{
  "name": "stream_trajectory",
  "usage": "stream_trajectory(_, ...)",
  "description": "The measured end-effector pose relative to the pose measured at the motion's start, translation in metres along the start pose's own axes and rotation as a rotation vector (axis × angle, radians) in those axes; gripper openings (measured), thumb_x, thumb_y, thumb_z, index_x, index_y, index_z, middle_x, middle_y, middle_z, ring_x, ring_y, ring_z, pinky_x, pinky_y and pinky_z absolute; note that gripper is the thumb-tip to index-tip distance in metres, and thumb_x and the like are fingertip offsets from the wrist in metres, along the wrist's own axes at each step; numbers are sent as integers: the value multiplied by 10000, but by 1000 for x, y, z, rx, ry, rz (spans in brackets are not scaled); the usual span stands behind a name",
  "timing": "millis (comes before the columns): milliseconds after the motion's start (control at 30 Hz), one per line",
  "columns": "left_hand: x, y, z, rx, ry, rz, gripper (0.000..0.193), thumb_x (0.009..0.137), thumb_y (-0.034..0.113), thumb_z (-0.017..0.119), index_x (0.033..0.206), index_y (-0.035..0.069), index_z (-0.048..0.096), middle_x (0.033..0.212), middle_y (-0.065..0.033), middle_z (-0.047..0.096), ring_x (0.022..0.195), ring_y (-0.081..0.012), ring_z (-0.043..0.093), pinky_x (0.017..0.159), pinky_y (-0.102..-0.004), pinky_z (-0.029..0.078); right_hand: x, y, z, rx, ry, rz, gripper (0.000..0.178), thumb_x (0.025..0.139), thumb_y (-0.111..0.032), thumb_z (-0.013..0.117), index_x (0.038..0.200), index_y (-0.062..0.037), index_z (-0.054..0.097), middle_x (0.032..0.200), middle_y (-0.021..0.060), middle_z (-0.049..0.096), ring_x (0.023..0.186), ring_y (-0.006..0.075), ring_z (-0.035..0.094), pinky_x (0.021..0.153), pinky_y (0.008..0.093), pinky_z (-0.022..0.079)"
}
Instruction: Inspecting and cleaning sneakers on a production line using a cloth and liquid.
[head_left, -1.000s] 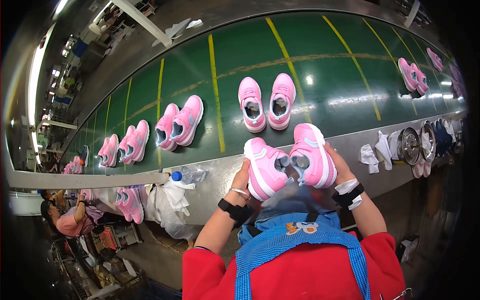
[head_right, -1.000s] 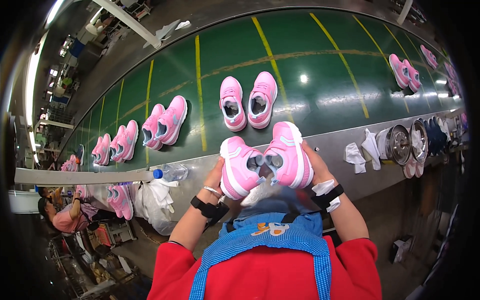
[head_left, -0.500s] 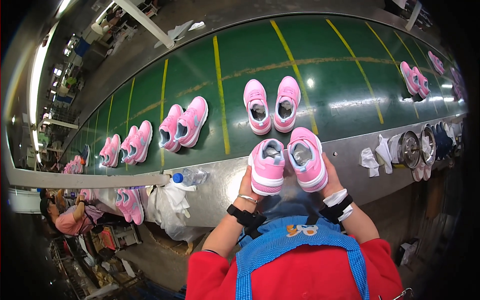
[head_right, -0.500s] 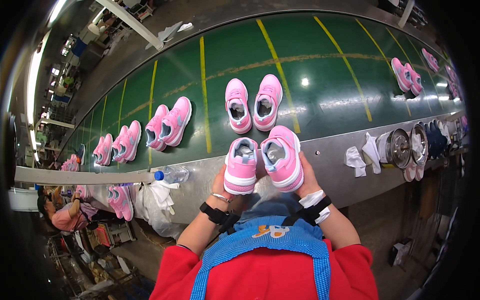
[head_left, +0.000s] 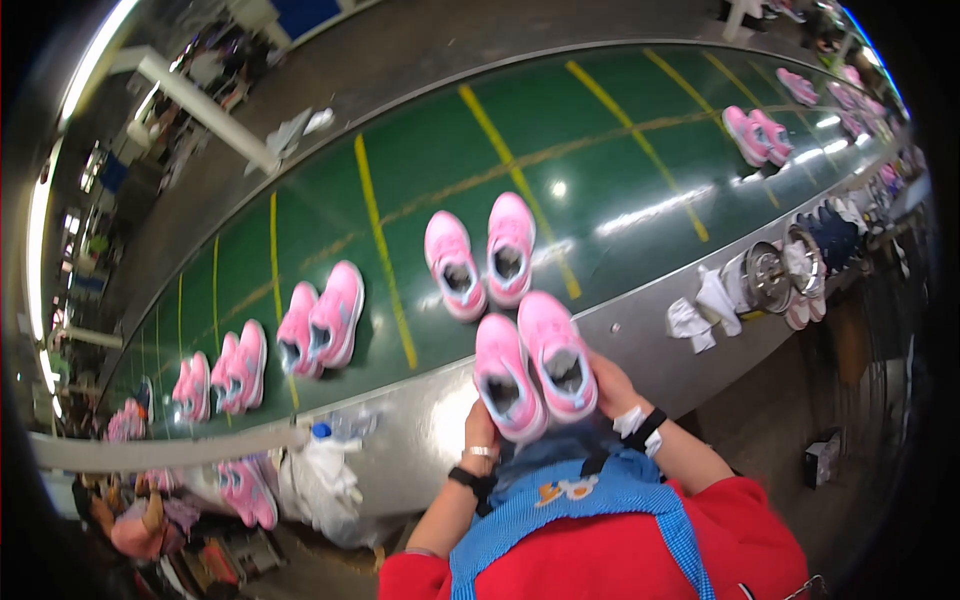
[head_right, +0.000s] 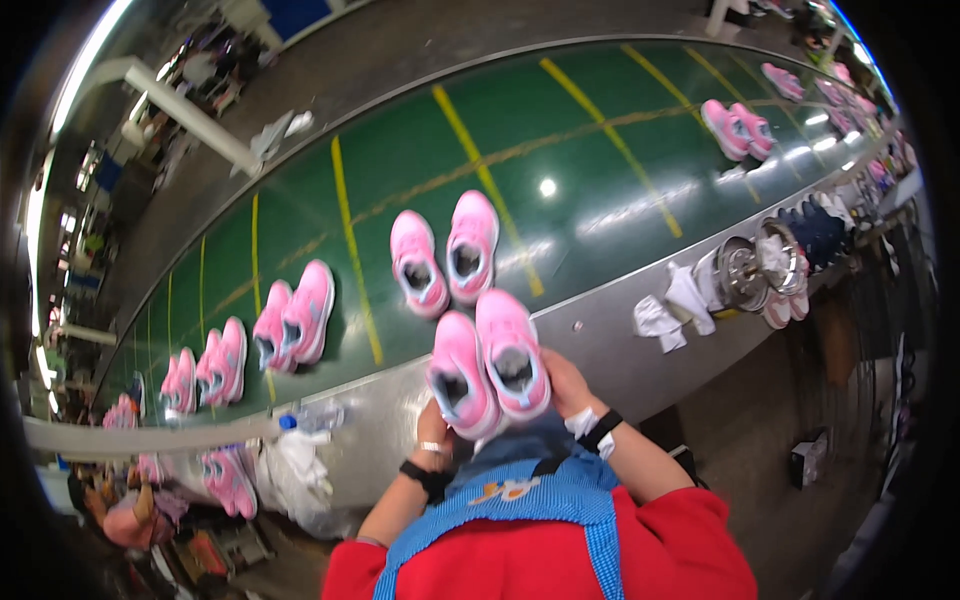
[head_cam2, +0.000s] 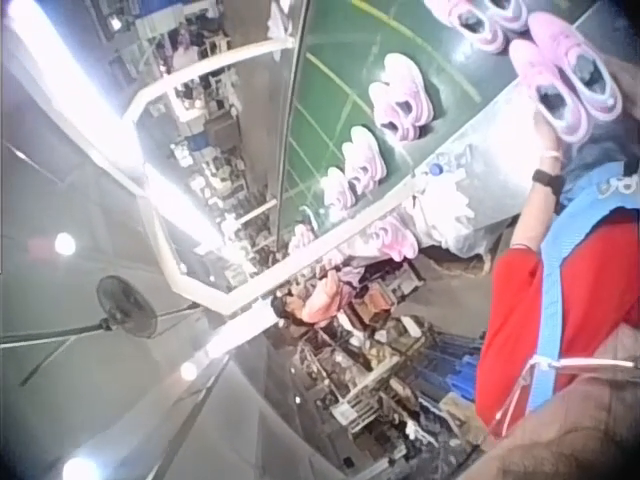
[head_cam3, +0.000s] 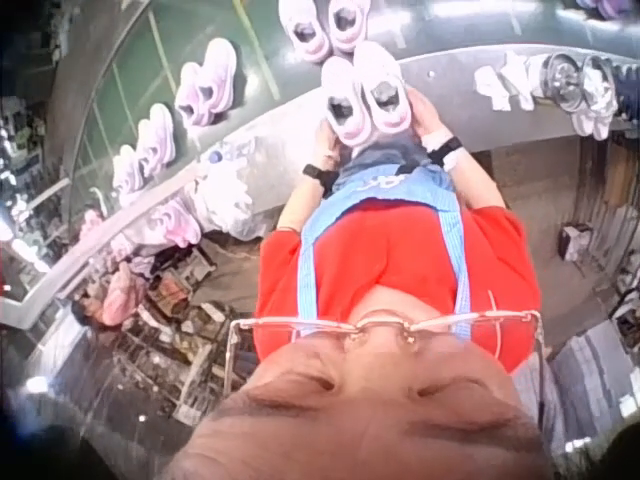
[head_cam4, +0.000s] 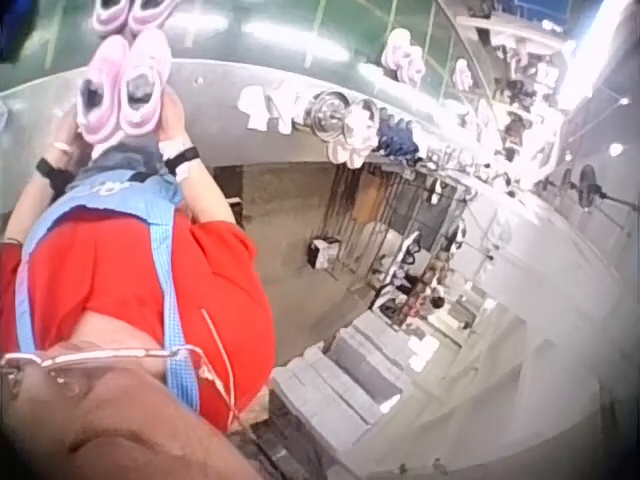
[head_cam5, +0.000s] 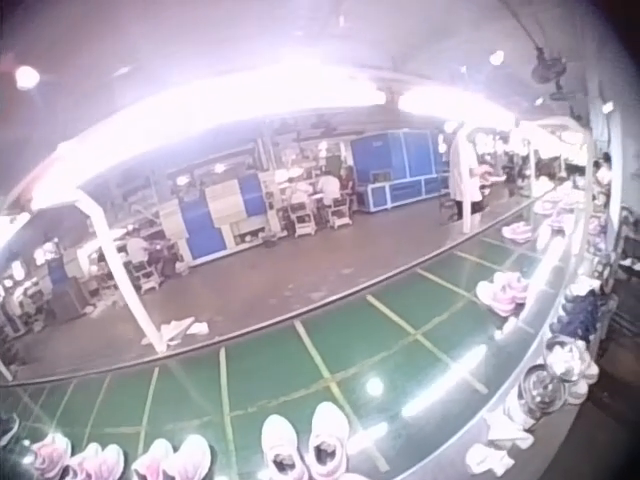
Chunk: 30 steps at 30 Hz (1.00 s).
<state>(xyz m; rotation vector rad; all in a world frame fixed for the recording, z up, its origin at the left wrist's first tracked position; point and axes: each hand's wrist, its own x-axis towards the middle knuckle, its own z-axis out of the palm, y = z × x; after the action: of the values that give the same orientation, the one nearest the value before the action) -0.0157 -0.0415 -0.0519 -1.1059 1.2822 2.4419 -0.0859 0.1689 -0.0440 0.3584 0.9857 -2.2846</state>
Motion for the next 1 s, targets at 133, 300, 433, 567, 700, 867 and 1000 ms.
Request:
stream_trajectory(133, 5, -33, -14, 62, -44, 50, 366, 899, 267, 447, 1135, -5, 514, 1057, -72, 566, 945, -159, 534, 838, -286, 420, -26, 12, -24, -785, 176, -285, 246, 886, -162, 466, 1070, -30, 562, 989, 71, 613, 892, 187, 577, 815, 286, 442)
stream_trajectory(300, -2, -27, -6, 42, -176, -72, 304, 844, 217, 529, 1106, 65, 530, 999, -86, 570, 923, -207, 548, 810, -339, 444, -85, -8, 26, -1548, -137, -484, 384, 729, -185, 589, 1103, -106, 555, 893, 153, 563, 875, 327, 513, 793, 408, 405)
stream_trajectory(433, 7, -41, -7, 251, -272, -94, 302, 866, 243, 503, 1126, 90, 514, 993, -97, 582, 958, -232, 544, 831, -354, 440, -84, 9, 31, -2078, -262, -507, 438, 653, -286, 666, 1068, -175, 576, 822, 128, 559, 867, 303, 523, 786, 405, 378)
stream_trajectory(567, 13, -45, -18, 410, -233, -114, 301, 888, 270, 477, 1145, 116, 498, 988, -108, 593, 994, -256, 539, 853, -368, 436, -70, -59, 42, -2114, -474, -339, 477, 597, -385, 712, 1005, -164, 601, 786, 114, 566, 846, 292, 537, 783, 391, 369)
stream_trajectory(700, -2, 4, 33, 808, -328, 393, 303, 843, 175, 521, 1099, 14, 532, 992, -148, 585, 952, -262, 534, 835, -340, 420, -61, -188, 53, -2060, -483, -102, 512, 617, -509, 684, 930, -106, 640, 764, 132, 619, 791, 280, 573, 711, 415, 440)
stream_trajectory(867, 17, 68, 91, 1087, -190, 605, 455, 755, 215, 615, 1153, 27, 499, 1086, -193, 513, 1005, -313, 490, 872, -382, 389, 69, -312, 34, -2494, -169, -110, 586, 628, -546, 646, 1061, -151, 634, 840, 179, 622, 853, 319, 561, 816, 467, 388)
stream_trajectory(1000, 46, 102, 128, 1465, -33, 800, 516, 701, 183, 662, 1188, 131, 502, 1118, -217, 421, 1036, -368, 415, 876, -434, 355, 217, -390, 2, -2611, 352, -317, 573, 582, -507, 686, 1061, -198, 622, 959, 122, 609, 976, 291, 541, 885, 474, 326)
